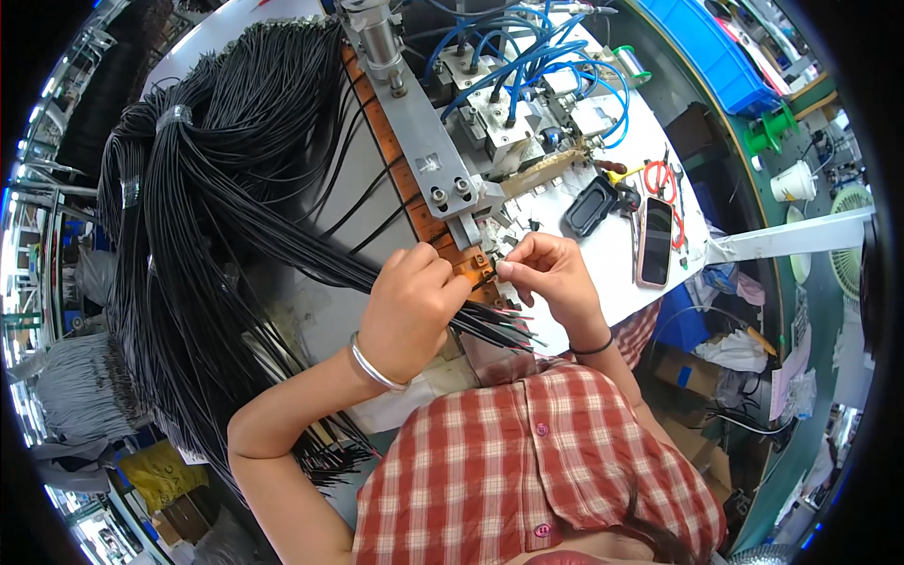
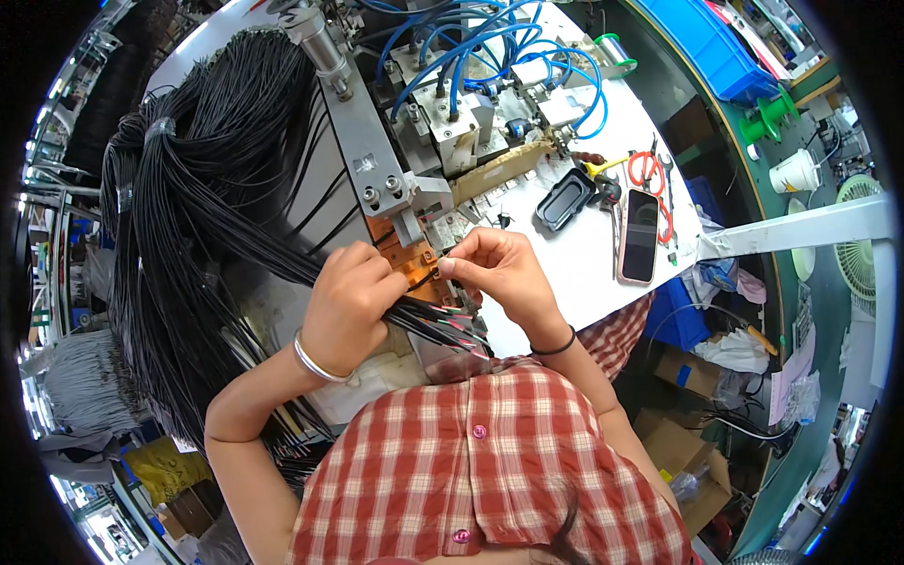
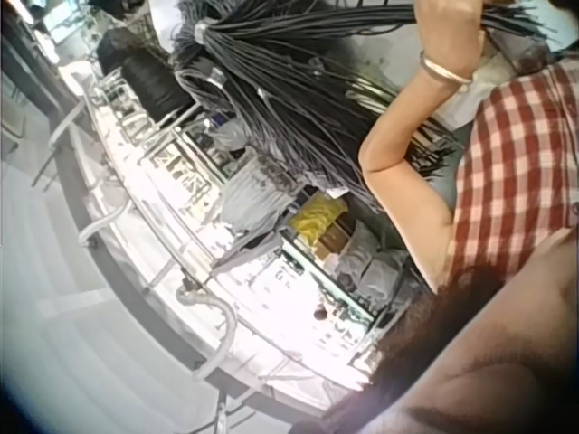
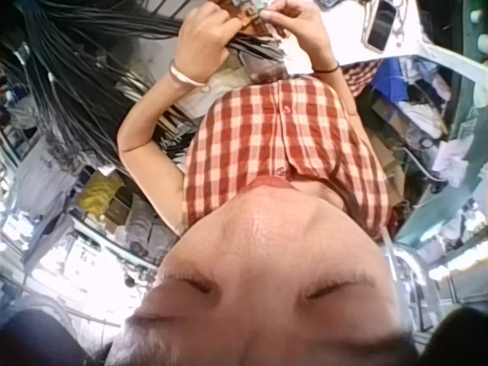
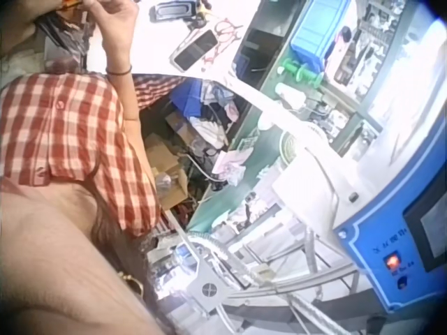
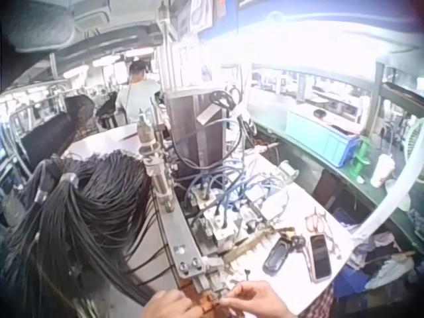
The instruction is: The person arranges a bundle of cables on a workbench, aligns wire ends into a machine fixture by hand, trims the wires using scissors, and inserts more wire leads into the fixture.
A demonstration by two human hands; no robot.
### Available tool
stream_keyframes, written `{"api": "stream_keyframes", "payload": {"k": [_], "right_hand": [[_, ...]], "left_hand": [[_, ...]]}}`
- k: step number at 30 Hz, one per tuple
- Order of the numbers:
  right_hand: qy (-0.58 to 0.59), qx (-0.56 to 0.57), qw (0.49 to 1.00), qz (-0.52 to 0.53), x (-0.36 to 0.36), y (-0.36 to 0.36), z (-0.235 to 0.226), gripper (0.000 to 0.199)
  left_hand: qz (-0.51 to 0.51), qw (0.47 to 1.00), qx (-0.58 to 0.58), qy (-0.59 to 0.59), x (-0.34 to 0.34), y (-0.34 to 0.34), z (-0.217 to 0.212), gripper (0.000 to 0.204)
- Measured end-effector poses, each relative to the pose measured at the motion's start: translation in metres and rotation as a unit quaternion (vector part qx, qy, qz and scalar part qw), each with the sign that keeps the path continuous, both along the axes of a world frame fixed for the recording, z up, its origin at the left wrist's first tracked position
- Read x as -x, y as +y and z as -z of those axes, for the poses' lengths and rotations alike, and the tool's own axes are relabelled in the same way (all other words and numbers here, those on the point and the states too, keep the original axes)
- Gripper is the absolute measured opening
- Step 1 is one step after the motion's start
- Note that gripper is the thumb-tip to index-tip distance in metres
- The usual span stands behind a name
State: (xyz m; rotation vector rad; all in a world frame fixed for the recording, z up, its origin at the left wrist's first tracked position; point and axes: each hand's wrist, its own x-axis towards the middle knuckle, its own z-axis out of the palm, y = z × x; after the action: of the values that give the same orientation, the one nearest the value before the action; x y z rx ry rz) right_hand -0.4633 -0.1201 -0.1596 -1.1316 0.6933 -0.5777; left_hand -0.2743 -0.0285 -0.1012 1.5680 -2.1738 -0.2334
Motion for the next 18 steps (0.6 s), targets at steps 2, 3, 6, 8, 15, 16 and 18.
{"api": "stream_keyframes", "payload": {"k": [2,3,6,8,15,16,18], "right_hand": [[0.004,0.001,1.0,-0.01,-0.001,-0.002,0.005,0.008],[0.005,-0.012,1.0,-0.006,-0.002,-0.003,0.012,0.009],[0.007,-0.038,0.999,0.003,-0.004,-0.007,0.021,0.01],[0.034,-0.054,0.997,-0.046,-0.003,-0.009,0.02,0.011],[0.092,-0.013,0.995,-0.048,-0.001,-0.008,0.018,0.008],[0.104,0.043,0.994,-0.013,-0.002,-0.004,0.02,0.007],[0.115,0.1,0.988,0.022,-0.005,0.002,0.015,0.007]], "left_hand": [[0.004,1.0,0.025,-0.001,0.0,0.0,0.002,0.023],[0.007,0.999,0.036,-0.001,0.0,0.0,0.003,0.023],[-0.017,0.999,0.031,-0.016,0.001,0.0,0.0,0.018],[-0.029,0.999,0.028,-0.023,0.001,0.001,-0.001,0.017],[-0.002,0.996,0.06,-0.067,0.001,-0.002,0.007,0.019],[-0.002,0.996,0.06,-0.067,0.001,-0.001,0.008,0.019],[-0.014,0.996,0.055,-0.065,0.001,-0.001,0.002,0.019]]}}
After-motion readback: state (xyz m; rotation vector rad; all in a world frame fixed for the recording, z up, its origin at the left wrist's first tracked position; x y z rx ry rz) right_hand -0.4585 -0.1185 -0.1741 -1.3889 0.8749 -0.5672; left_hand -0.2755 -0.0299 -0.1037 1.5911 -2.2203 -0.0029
